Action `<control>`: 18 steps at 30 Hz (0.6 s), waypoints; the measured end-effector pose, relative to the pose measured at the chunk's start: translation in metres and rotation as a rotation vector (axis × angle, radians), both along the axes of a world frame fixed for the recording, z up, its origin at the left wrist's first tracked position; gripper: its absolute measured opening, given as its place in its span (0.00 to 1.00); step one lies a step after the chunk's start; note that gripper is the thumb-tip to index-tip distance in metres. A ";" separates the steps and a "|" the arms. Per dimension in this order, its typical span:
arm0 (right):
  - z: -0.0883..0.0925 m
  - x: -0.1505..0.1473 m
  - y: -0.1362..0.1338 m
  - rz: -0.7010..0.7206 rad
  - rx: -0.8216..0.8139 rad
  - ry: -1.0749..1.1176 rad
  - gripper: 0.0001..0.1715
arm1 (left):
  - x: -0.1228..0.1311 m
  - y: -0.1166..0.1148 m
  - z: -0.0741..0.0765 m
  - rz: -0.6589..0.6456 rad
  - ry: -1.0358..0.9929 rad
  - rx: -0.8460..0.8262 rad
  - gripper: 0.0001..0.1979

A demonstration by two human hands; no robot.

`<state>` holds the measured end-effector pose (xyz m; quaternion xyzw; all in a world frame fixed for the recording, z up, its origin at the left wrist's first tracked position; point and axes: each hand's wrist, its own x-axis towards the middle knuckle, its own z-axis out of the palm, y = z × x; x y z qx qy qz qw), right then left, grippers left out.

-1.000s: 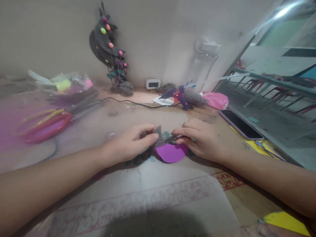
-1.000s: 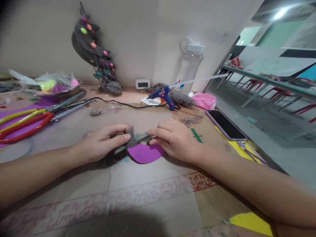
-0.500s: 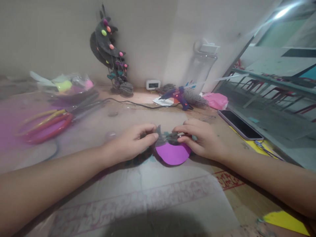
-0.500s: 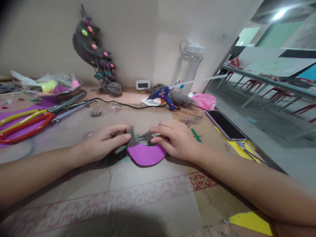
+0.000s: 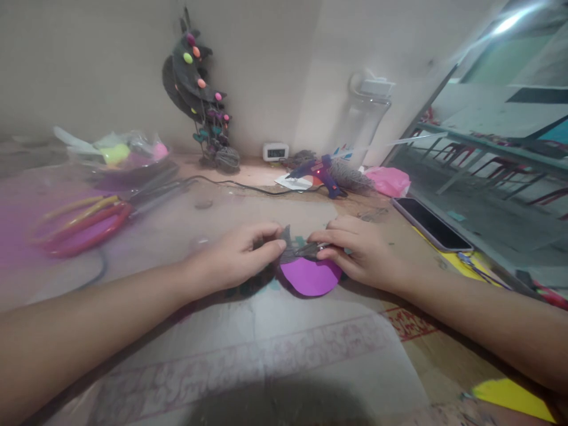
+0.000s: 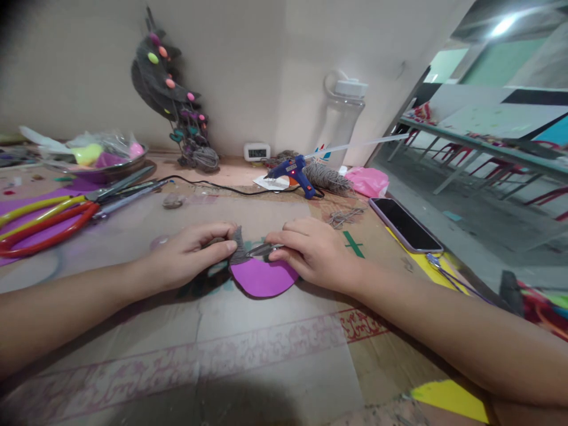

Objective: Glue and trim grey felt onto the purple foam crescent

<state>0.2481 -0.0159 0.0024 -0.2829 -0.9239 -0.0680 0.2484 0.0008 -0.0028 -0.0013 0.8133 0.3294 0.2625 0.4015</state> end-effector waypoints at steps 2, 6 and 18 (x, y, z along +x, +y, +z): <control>0.000 0.000 0.000 -0.005 -0.010 -0.005 0.18 | 0.000 0.000 0.000 -0.002 0.000 -0.008 0.14; -0.001 -0.001 -0.001 -0.017 0.018 -0.001 0.17 | 0.000 0.000 -0.002 0.009 0.009 -0.019 0.13; -0.003 0.002 0.001 -0.056 -0.054 0.128 0.16 | -0.001 0.000 0.001 0.008 0.013 -0.020 0.14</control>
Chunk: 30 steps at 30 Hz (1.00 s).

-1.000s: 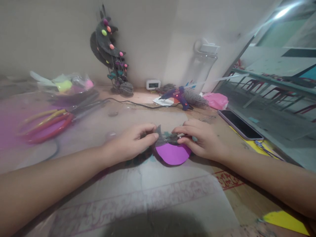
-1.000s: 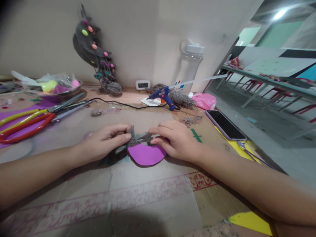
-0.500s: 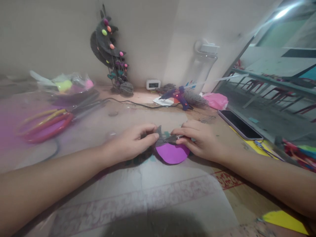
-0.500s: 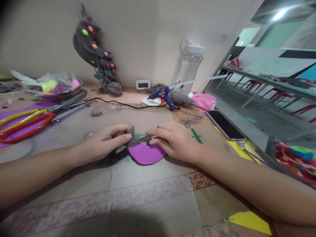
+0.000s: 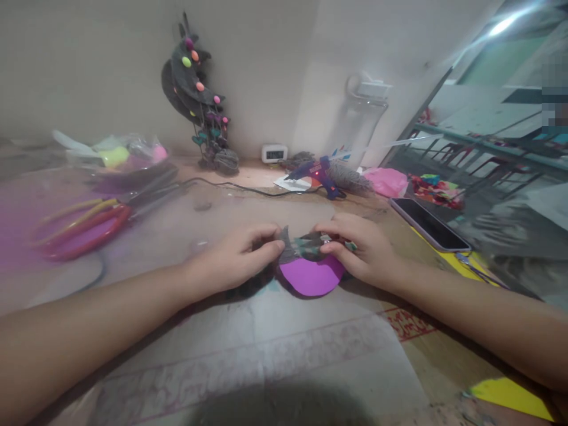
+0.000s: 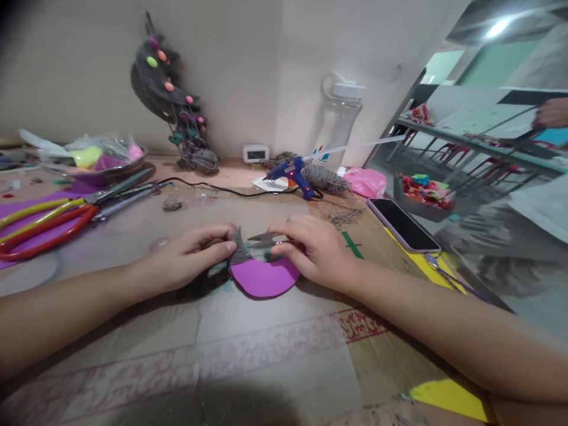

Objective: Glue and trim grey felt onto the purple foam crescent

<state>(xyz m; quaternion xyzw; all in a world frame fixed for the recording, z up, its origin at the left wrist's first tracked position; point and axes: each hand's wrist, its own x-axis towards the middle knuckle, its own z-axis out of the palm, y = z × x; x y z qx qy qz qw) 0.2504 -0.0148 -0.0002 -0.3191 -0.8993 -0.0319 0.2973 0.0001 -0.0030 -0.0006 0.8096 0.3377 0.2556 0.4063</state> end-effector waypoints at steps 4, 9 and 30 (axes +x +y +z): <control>0.000 0.001 -0.001 -0.058 -0.030 0.049 0.14 | 0.001 0.000 -0.001 0.019 -0.015 -0.035 0.13; 0.000 0.000 -0.003 -0.048 -0.006 0.061 0.14 | 0.002 0.001 -0.001 0.048 -0.001 0.001 0.13; -0.001 -0.001 0.001 -0.033 0.054 -0.042 0.17 | 0.001 -0.001 0.001 0.100 -0.036 0.006 0.13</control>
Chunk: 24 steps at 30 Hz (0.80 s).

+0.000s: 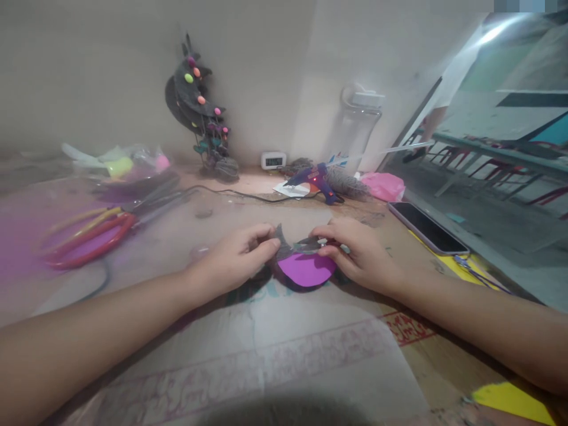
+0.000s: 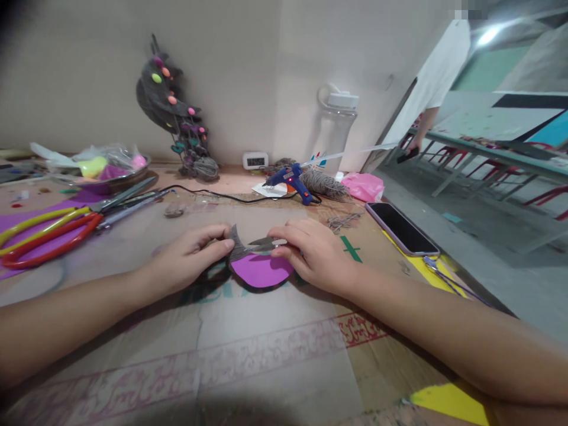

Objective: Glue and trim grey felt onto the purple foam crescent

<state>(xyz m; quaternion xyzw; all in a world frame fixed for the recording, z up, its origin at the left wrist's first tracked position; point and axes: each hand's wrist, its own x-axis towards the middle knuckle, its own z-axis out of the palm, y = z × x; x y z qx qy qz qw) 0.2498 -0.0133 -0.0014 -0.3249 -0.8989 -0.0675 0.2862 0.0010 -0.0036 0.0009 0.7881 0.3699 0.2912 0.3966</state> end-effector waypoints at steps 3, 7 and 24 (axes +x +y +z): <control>0.001 0.000 0.001 0.002 0.009 -0.018 0.17 | 0.001 0.000 0.001 -0.009 -0.002 0.002 0.13; 0.002 0.000 0.001 -0.001 0.014 -0.037 0.15 | 0.000 0.000 0.000 -0.012 0.008 0.019 0.13; 0.000 -0.001 -0.001 0.010 -0.040 -0.104 0.18 | -0.001 -0.001 0.000 -0.078 0.031 0.064 0.13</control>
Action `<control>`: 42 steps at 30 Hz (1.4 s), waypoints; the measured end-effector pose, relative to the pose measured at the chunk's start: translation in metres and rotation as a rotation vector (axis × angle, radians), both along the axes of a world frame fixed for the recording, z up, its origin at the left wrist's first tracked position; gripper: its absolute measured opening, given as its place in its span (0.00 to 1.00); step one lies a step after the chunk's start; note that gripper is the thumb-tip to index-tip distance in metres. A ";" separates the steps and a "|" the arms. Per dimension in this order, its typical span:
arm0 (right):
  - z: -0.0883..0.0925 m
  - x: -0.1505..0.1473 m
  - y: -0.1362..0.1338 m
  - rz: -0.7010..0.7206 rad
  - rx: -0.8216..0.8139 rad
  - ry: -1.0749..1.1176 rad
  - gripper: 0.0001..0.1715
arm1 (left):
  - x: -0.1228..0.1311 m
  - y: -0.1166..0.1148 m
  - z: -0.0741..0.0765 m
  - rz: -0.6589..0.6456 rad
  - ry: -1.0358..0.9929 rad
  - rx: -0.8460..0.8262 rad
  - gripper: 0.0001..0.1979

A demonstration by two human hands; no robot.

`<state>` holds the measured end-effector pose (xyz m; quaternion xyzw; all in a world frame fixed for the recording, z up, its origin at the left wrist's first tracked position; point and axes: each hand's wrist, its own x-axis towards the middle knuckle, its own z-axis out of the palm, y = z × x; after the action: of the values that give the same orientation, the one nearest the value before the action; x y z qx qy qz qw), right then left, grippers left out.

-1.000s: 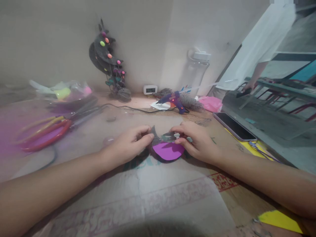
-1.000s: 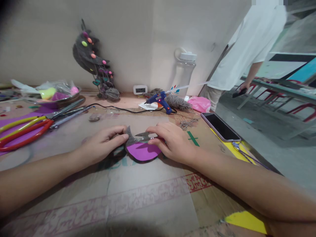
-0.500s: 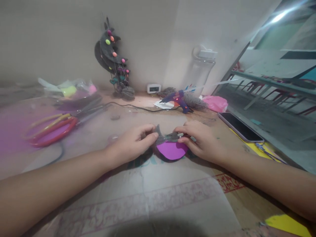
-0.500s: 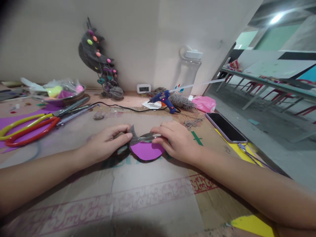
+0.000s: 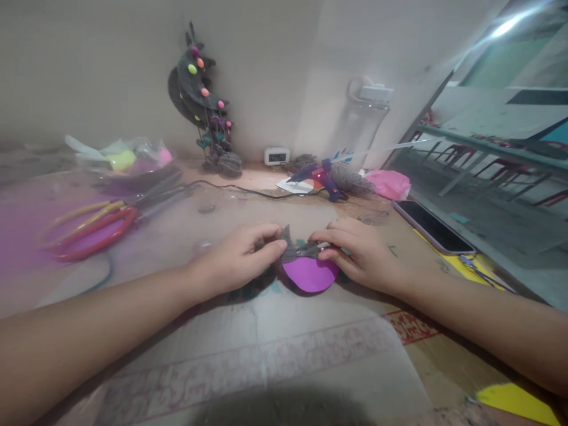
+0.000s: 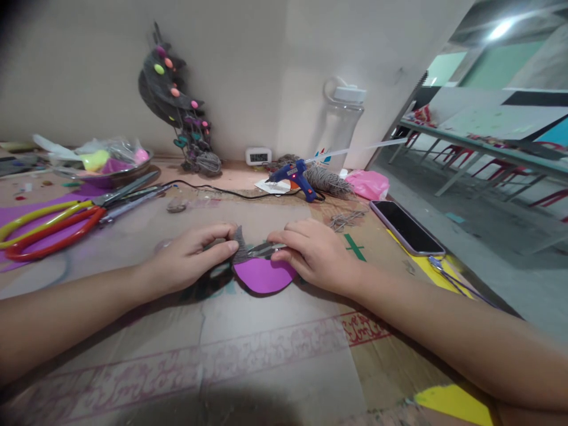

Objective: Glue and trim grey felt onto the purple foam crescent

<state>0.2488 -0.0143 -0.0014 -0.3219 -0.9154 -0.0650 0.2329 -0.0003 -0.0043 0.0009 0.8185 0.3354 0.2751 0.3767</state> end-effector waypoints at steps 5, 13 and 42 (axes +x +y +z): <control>-0.002 0.001 0.002 0.026 0.016 0.039 0.17 | -0.001 0.000 -0.002 -0.015 0.018 -0.013 0.13; 0.006 0.003 -0.004 0.114 0.055 0.143 0.20 | 0.000 0.000 -0.001 0.024 0.009 -0.006 0.13; 0.002 0.001 0.000 0.001 0.037 0.120 0.14 | -0.001 0.002 -0.004 0.010 -0.002 0.041 0.16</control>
<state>0.2499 -0.0143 0.0011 -0.3206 -0.8986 -0.0623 0.2931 -0.0010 -0.0024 -0.0031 0.8241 0.3333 0.2845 0.3591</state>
